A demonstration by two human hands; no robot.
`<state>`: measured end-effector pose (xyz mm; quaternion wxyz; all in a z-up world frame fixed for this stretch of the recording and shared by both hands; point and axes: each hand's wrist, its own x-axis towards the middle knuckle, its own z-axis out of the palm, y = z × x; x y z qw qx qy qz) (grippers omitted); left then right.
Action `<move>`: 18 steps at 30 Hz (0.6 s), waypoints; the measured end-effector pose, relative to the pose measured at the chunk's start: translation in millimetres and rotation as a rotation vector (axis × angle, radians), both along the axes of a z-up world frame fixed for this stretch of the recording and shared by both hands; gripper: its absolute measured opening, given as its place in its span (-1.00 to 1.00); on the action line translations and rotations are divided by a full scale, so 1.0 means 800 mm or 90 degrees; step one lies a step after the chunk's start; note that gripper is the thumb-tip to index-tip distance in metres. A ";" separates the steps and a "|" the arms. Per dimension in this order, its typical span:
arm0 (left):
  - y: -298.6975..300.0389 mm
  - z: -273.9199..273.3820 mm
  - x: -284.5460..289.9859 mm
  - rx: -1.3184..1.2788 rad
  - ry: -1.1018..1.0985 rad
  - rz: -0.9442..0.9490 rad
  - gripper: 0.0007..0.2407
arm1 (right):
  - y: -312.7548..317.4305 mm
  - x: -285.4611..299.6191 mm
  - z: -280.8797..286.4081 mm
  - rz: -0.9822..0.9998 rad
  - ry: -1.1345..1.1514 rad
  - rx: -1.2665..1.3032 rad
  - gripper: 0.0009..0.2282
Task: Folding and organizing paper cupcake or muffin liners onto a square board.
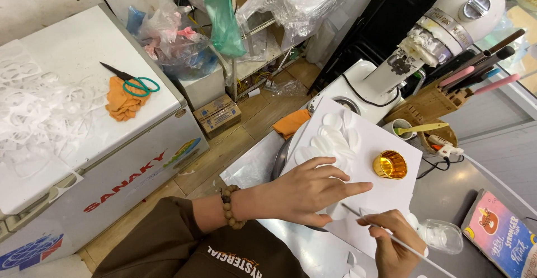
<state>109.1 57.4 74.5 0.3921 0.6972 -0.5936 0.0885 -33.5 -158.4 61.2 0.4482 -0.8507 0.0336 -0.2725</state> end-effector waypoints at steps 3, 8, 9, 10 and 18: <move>0.001 -0.003 0.000 0.005 0.011 -0.001 -0.22 | -0.009 -0.008 -0.008 0.079 -0.001 -0.014 -0.65; 0.006 -0.001 -0.005 0.004 0.009 -0.002 -0.22 | -0.010 -0.009 -0.010 0.125 0.010 -0.022 -0.66; 0.007 0.001 -0.006 0.003 0.007 -0.003 -0.21 | -0.008 -0.009 -0.009 0.136 -0.001 -0.011 -0.66; 0.007 0.000 -0.008 0.003 0.007 -0.004 -0.21 | -0.002 -0.008 -0.006 0.135 -0.001 -0.011 -0.66; 0.008 0.001 -0.012 0.000 -0.001 -0.010 -0.18 | -0.021 -0.018 -0.007 0.124 0.044 -0.045 -0.63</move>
